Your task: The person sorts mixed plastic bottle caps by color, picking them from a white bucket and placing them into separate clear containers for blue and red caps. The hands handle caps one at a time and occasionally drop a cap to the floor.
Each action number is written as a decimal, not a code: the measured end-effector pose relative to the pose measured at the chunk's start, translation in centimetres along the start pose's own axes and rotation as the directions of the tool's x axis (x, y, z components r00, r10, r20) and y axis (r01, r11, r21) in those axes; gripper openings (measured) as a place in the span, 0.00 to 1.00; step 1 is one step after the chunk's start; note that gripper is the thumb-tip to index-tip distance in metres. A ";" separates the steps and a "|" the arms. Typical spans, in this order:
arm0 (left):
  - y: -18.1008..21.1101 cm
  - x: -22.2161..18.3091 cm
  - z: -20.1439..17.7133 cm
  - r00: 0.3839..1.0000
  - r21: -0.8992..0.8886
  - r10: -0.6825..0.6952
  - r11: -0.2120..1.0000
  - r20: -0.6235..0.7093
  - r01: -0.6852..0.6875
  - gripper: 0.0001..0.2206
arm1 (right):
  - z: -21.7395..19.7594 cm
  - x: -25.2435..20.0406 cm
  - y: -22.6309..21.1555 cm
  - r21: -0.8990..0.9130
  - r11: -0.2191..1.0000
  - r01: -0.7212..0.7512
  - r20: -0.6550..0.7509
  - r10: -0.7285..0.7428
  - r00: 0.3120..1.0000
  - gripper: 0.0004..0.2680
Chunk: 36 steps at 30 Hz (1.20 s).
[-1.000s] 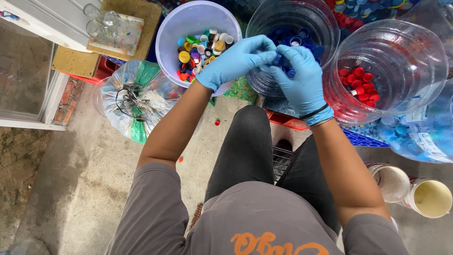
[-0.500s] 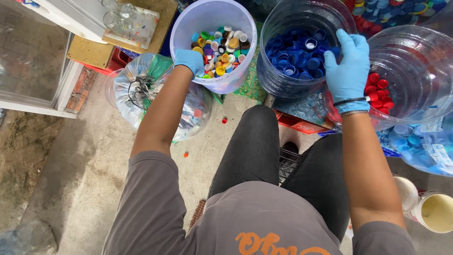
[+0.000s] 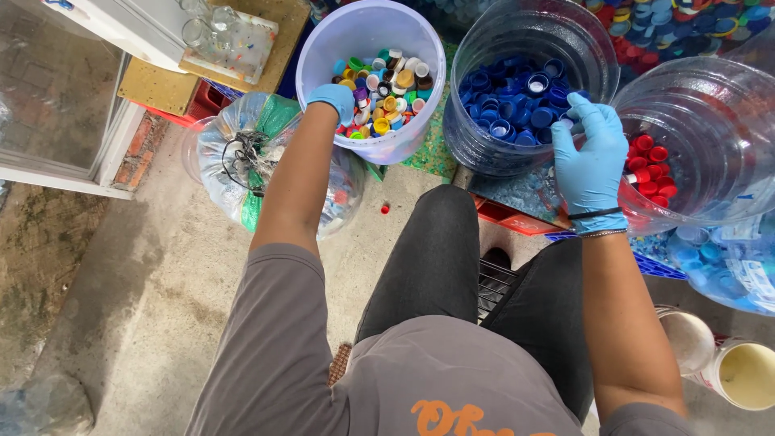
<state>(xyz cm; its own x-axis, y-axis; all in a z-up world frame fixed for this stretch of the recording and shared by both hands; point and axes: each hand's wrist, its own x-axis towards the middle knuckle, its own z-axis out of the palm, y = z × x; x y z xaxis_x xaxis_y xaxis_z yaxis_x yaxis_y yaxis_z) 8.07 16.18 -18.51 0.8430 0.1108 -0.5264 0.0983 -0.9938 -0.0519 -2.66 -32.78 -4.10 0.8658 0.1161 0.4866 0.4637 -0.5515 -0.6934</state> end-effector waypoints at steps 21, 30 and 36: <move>8.8 -17.5 -13.4 0.763 -0.594 0.335 0.484 -0.554 -0.643 0.14 | 3.1 0.7 -2.3 -0.021 0.972 0.236 0.128 -0.231 0.964 0.15; 21.9 -20.6 -12.3 0.599 -0.626 0.341 0.038 -0.724 -0.779 0.13 | 6.6 0.5 -3.8 -0.061 0.951 0.302 -0.025 -0.304 0.952 0.22; 21.0 -23.0 -13.4 0.707 -0.728 0.310 0.064 -0.636 -0.683 0.12 | 4.7 2.0 -1.7 -0.248 0.930 0.272 0.068 -0.263 0.962 0.17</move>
<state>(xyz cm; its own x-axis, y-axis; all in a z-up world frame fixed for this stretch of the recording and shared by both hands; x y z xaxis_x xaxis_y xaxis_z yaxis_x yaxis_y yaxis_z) -2.17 -7.10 3.93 0.9625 -0.2248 0.1518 -0.1847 -0.1332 0.9737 -0.78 -27.71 -4.46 0.7243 0.3132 0.6143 0.6196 -0.6864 -0.3807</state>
